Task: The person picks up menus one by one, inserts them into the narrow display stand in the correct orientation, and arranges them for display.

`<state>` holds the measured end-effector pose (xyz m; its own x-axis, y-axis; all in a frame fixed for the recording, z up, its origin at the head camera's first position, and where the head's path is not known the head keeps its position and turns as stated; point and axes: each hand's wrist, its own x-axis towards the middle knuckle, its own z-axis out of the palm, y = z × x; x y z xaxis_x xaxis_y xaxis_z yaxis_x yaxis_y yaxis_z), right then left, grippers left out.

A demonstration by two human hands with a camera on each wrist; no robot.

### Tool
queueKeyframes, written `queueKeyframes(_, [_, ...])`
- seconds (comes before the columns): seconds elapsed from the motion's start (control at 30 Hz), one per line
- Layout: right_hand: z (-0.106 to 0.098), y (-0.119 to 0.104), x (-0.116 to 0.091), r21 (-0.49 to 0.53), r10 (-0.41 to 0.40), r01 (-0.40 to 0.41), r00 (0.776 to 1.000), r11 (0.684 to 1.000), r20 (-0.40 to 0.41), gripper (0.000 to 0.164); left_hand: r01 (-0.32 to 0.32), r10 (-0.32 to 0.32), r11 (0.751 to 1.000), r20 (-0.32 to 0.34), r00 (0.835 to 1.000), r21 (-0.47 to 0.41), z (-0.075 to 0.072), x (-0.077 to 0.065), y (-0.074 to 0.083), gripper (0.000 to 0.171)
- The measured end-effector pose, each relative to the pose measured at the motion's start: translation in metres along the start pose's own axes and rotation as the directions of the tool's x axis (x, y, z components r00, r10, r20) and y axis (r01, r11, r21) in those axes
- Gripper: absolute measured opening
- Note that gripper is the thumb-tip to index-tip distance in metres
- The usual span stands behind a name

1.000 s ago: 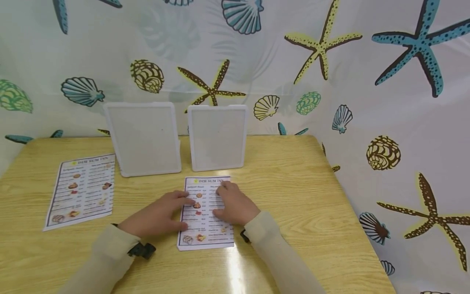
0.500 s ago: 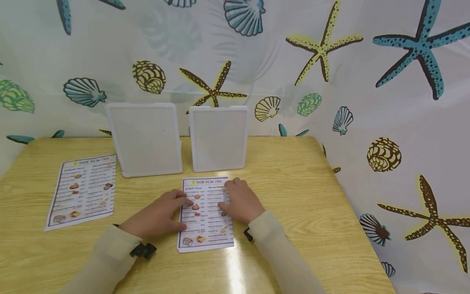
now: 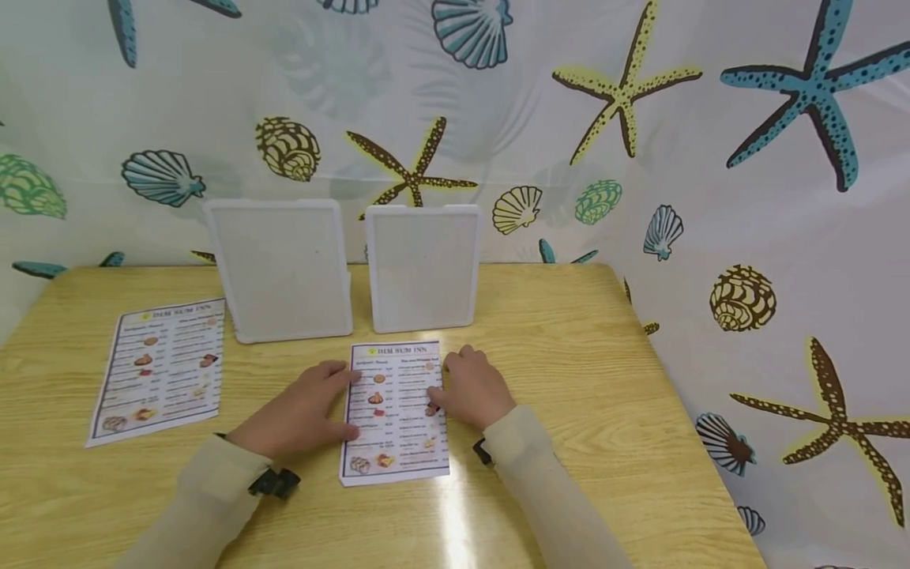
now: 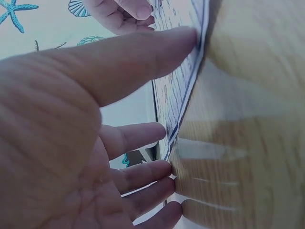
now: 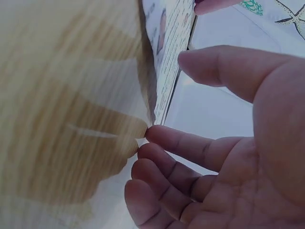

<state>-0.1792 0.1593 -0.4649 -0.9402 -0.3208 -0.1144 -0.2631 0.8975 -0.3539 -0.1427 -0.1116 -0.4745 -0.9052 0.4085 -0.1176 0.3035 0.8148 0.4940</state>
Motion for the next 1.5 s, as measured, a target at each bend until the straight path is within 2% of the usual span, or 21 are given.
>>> queueKeyframes(0.37, [0.003,-0.0003,0.0002,-0.018,-0.004,0.004,1.0,1.0,0.017,0.031,0.047,-0.048,0.998,0.03,0.998,0.034,0.0024,0.0018,-0.0029,0.08])
queueKeyframes(0.83, [0.0019,-0.0031,-0.0013,0.004,-0.001,0.001,1.0,1.0,0.024,0.034,0.024,-0.024,0.999,0.016,1.0,0.029,0.0046,0.0014,-0.0047,0.083])
queueKeyframes(1.13, [0.004,-0.0007,0.0014,0.074,0.017,-0.019,0.999,0.997,0.037,0.028,0.032,-0.032,0.999,0.021,0.999,0.027,0.0057,0.0019,-0.0059,0.083])
queueKeyframes(1.5, [0.0044,-0.0002,0.0009,0.153,0.044,-0.052,0.997,0.987,0.059,0.028,0.029,-0.029,0.999,0.016,0.999,0.027,0.0055,0.0011,-0.0053,0.081])
